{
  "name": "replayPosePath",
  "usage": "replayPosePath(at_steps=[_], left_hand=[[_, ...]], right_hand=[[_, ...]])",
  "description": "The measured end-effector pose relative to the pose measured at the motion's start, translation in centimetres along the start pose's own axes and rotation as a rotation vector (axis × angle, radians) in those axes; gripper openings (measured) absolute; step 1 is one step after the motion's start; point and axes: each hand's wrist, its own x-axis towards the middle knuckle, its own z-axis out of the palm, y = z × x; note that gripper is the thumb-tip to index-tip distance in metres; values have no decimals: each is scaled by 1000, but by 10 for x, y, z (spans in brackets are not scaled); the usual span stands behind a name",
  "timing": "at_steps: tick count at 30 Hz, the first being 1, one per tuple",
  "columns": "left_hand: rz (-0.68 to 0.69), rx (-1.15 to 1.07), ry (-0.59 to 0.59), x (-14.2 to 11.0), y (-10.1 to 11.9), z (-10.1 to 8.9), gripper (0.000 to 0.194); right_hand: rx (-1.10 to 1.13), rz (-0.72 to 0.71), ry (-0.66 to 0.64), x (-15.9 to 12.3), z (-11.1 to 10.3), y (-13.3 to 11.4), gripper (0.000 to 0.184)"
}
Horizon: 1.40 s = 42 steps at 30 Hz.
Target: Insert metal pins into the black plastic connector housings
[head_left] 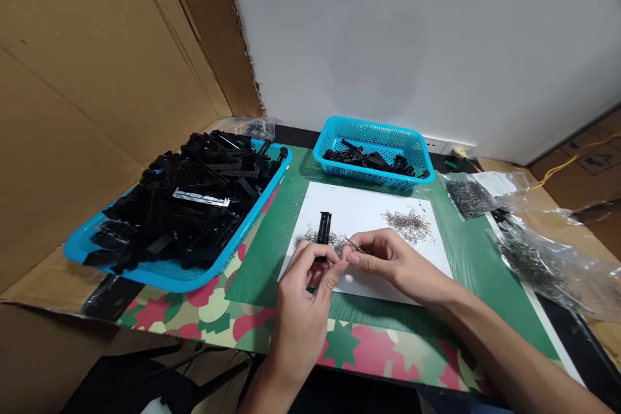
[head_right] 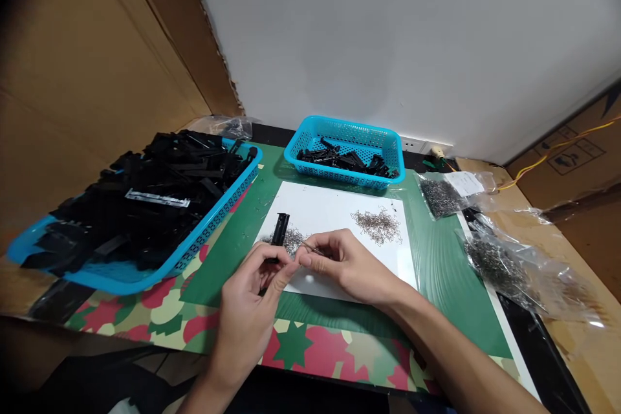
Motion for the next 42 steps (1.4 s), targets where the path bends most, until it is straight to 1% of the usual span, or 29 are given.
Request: replayPosePath(at_steps=[2, 5, 7, 9, 11, 13, 16, 20, 24, 30, 33, 36, 39, 40, 42], left_hand=[[-28, 1, 8, 1, 1, 0, 20], [-50, 14, -37, 1, 3, -2, 22], [-38, 32, -68, 0, 2, -3, 23], [-19, 41, -74, -1, 2, -3, 23], [-6, 33, -73, -1, 2, -3, 22], [1, 19, -80, -2, 2, -3, 21], [12, 4, -92, -3, 4, -4, 19], [13, -11, -112, -4, 5, -4, 19], [2, -1, -130, -4, 5, -4, 18], [4, 42, -142, -2, 6, -4, 20], [-35, 25, -181, -3, 9, -7, 24], [-69, 14, -221, -6, 10, -8, 29], [-95, -35, -188, -9, 6, -6, 24], [-100, -78, -167, -10, 4, -5, 27], [-106, -156, -146, -12, 1, -3, 43]], right_hand=[[-6, -15, 37, 0, 0, -1, 33], [-77, -46, 114, -1, 2, 1, 28], [-152, -102, 184, -2, 5, 3, 23], [-234, -185, 247, -3, 8, 4, 18], [-301, -258, 292, -4, 11, 4, 14], [-326, -285, 319, -4, 12, 3, 13], [-300, -249, 331, -4, 11, 3, 15], [-262, -189, 297, -4, 10, 2, 14], [-290, -209, 310, -5, 11, 2, 9], [-261, -230, 303, -4, 9, 3, 10], [-309, -317, 354, -6, 9, 3, 6], [-484, -487, 422, -10, 9, 6, 18], [-634, -633, 422, -14, 9, 10, 25], [-662, -661, 409, -15, 9, 12, 26], [-703, -698, 377, -16, 8, 13, 24]])
